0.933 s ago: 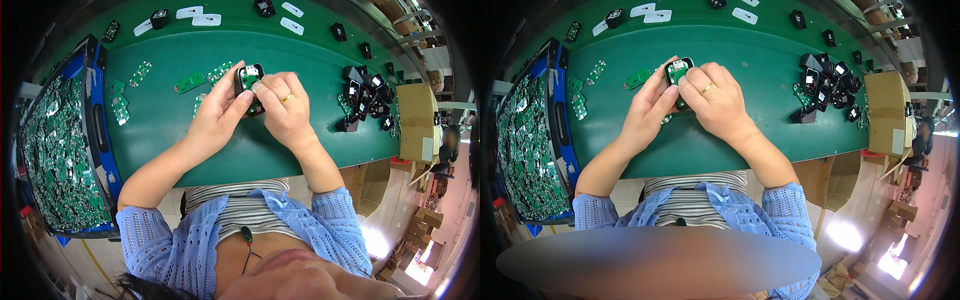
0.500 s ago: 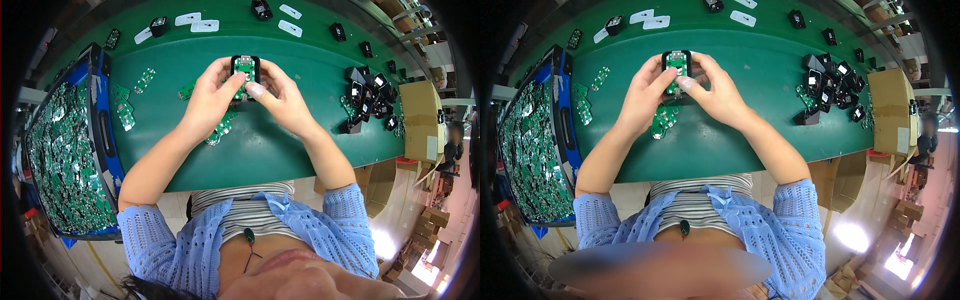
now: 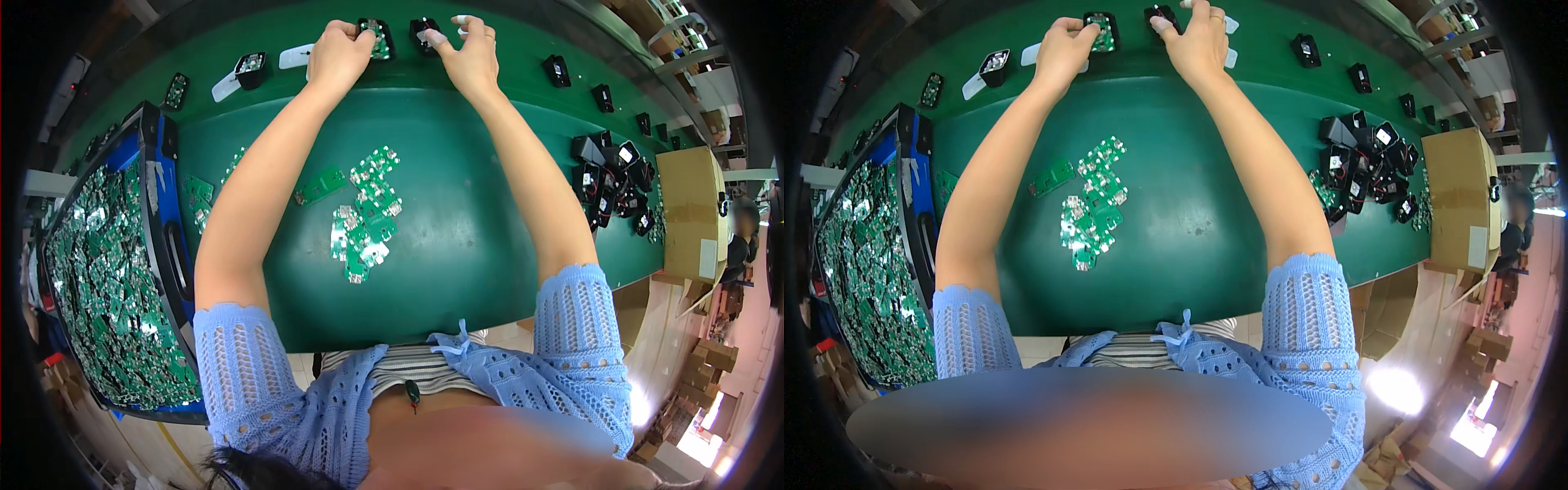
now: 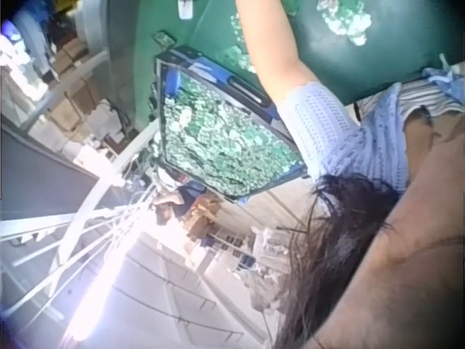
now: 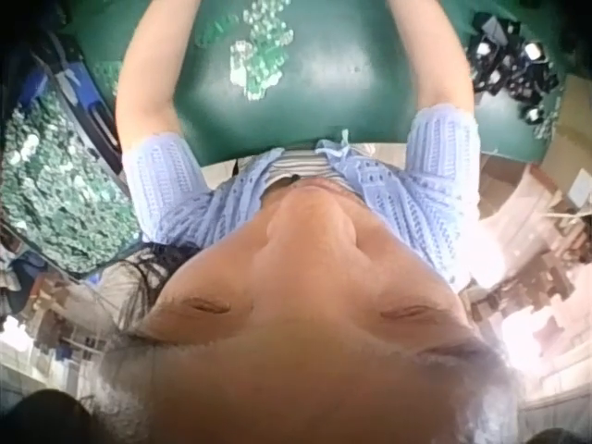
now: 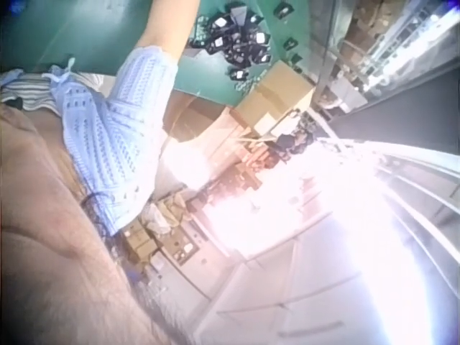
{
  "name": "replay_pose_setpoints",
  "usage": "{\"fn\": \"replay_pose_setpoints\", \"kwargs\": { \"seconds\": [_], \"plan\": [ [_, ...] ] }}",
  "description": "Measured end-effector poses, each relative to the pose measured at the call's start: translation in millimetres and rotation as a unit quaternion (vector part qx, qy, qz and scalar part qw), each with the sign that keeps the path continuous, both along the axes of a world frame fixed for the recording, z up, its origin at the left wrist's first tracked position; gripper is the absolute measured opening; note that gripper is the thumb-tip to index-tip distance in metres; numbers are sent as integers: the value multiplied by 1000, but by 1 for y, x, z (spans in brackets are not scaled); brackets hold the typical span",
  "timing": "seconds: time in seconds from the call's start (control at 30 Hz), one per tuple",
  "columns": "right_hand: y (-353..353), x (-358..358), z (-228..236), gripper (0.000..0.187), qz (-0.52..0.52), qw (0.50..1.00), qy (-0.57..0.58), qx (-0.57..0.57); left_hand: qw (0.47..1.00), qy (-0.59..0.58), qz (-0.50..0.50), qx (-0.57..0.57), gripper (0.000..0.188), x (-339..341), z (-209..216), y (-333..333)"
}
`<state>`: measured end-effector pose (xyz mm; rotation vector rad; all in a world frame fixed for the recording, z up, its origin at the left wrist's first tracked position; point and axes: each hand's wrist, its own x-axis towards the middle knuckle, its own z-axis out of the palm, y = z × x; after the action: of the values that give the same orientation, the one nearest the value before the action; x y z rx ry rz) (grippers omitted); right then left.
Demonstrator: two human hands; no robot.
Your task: The person picks up a black plastic housing and a circuit board, connects a small white wire to the board, and presses the board into the housing. After setting the assembled unit aside, the person repeats the process with another set of components.
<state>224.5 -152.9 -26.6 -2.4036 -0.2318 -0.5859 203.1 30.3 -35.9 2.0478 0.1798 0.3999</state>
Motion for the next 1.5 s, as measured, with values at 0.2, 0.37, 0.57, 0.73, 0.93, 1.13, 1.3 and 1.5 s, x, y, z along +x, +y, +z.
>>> {"fn": "replay_pose_setpoints", "kwargs": {
  "seconds": [0.2,0.37,0.57,0.73,0.93,1.13,1.3,1.5],
  "plan": [
    [11,41,-19,57,53,994,99,-3,928,79,53,361,45,36,-22,10],
    [24,29,-19,29,243,936,56,249,929,-305,61,200,27,14,-1,-7],
    [9,-56,23,41,334,930,64,137,905,200,-206,-314,31,-46,54,-6],
    [-5,-93,40,6,303,875,137,351,904,178,-268,-280,35,-93,49,1],
    [-5,-113,31,18,296,891,134,316,927,122,-133,-328,29,-132,48,7],
    [6,-167,10,23,311,942,71,-109,895,49,-92,-435,35,-152,32,25],
    [18,-157,10,31,372,907,-24,-195,883,63,-77,-458,26,-165,32,20],
    [8,-149,12,34,384,890,-3,-246,897,91,-95,-422,26,-170,25,8]
  ]
}}
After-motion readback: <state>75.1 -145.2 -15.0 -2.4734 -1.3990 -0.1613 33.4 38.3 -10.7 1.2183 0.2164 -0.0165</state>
